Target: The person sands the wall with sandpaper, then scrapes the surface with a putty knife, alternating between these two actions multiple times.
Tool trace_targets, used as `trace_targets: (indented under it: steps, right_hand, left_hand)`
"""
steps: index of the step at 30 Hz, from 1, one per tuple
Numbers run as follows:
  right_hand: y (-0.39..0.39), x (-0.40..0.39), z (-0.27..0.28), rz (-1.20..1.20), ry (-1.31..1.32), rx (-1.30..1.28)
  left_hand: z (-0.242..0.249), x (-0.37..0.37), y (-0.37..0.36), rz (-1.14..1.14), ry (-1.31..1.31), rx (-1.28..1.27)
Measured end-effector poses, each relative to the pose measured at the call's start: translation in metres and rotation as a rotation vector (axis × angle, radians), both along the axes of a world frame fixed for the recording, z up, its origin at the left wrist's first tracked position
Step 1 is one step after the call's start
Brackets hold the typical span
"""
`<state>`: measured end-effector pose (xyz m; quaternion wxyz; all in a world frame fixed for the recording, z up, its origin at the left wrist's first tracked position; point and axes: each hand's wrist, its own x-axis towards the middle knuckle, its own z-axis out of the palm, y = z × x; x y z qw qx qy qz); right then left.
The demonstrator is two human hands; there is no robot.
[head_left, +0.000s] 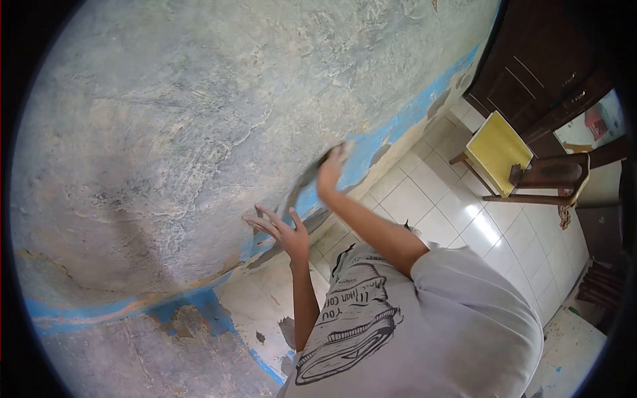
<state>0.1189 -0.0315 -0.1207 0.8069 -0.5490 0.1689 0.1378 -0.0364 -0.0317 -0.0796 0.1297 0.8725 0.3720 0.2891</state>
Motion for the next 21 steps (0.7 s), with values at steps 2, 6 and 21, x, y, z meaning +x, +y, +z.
trace_targets:
  steps: [2, 6, 21]
  right_hand:
    - [0.009, -0.017, 0.003, 0.052, -0.148, -0.050]
    - [-0.008, 0.032, 0.012, -0.101, -0.065, -0.003]
    - [-0.004, 0.044, -0.048, -0.031, 0.181, 0.250]
  left_hand:
    - [-0.002, 0.002, 0.000, -0.004, 0.013, 0.009]
    - [-0.001, -0.002, -0.004, -0.012, -0.010, -0.016]
    - [0.003, -0.010, 0.006, -0.042, -0.010, 0.071]
